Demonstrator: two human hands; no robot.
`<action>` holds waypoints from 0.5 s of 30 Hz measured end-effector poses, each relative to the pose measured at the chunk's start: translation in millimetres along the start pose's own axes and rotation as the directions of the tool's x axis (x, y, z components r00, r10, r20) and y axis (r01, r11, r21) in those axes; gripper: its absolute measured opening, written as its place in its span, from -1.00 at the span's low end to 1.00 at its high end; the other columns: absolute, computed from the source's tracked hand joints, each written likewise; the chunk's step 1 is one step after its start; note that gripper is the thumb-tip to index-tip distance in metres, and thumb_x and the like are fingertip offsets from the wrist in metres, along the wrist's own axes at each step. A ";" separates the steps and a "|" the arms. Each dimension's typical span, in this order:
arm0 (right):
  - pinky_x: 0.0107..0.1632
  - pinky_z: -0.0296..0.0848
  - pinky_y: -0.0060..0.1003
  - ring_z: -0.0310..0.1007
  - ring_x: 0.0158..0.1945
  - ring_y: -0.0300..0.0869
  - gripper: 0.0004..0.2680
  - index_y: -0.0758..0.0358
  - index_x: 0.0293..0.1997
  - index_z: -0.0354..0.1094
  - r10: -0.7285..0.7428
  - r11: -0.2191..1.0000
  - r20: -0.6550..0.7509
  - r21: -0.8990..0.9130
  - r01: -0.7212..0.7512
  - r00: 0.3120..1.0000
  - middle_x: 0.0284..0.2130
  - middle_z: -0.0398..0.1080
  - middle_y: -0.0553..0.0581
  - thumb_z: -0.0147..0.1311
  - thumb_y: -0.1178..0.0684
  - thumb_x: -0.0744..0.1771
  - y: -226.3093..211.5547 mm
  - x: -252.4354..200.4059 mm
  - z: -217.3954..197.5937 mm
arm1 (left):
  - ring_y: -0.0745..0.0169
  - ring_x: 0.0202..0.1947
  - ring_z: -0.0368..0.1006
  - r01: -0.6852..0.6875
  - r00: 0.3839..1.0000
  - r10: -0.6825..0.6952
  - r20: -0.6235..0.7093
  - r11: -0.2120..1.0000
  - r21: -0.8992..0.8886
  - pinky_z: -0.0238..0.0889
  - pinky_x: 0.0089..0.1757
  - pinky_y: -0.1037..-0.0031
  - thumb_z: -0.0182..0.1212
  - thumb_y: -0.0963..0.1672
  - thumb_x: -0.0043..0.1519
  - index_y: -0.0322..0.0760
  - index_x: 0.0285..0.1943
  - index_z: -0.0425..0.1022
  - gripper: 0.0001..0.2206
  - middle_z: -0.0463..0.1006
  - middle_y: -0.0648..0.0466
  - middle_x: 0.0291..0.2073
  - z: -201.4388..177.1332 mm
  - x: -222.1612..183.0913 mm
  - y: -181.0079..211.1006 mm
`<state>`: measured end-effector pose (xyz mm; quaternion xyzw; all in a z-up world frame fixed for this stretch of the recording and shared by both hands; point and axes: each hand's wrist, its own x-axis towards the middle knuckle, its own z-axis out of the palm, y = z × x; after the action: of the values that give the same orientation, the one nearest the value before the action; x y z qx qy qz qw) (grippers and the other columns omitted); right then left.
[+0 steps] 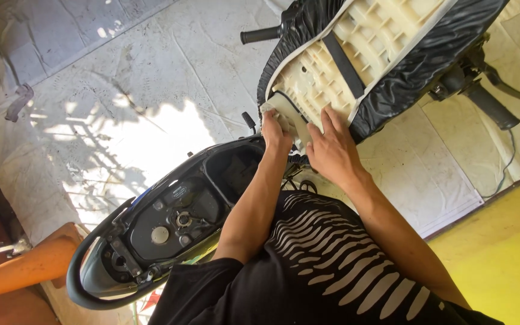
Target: The person wipes the black motorcycle seat with a white cloth. They lift the seat to reveal the white plastic base and wipe the underside thoroughly. Finally, they place the seat back onto the motorcycle frame and continue wiping the top surface.
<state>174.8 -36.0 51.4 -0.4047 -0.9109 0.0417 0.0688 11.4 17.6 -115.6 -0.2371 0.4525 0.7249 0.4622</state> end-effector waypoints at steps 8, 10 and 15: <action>0.41 0.09 0.11 -0.02 0.49 0.31 -0.64 0.35 0.21 0.38 -0.089 0.988 0.073 0.136 0.078 0.993 0.26 0.20 0.65 -0.03 -0.01 0.32 24.0 4.0 -0.9 | -0.16 0.02 0.45 -0.138 0.984 0.057 0.166 0.837 0.529 0.31 -0.01 -0.01 0.28 -0.04 0.13 -0.56 0.18 0.42 -0.47 0.51 -0.36 -0.08 -45.0 -47.1 -24.2; 0.43 0.05 0.10 -0.04 0.51 0.27 -0.62 0.30 0.25 0.36 -0.072 0.988 0.133 0.143 0.053 0.989 0.28 0.18 0.64 -0.05 -0.03 0.33 26.3 5.5 0.0 | -0.33 0.01 0.51 -0.168 0.984 0.024 0.178 0.469 0.867 0.36 -0.10 0.00 0.29 0.11 0.02 -0.24 0.04 0.63 -0.48 0.61 -0.27 -0.14 -56.9 -43.2 -25.1; 0.42 0.06 0.11 0.00 0.48 0.30 -0.64 0.38 0.23 0.37 -0.123 0.984 0.128 0.147 0.104 0.984 0.27 0.17 0.69 -0.04 0.01 0.33 29.2 0.2 -11.6 | -0.28 0.02 0.52 -0.338 0.935 -0.089 0.343 0.069 0.939 0.33 0.01 0.02 0.22 0.18 0.01 -0.17 -0.12 0.68 -0.50 0.63 -0.23 -0.19 -51.0 -83.6 26.9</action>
<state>197.8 -16.1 59.0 -0.3426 -0.9299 0.1289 0.0365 22.3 -69.5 -64.6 0.2972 0.7615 0.2888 0.4984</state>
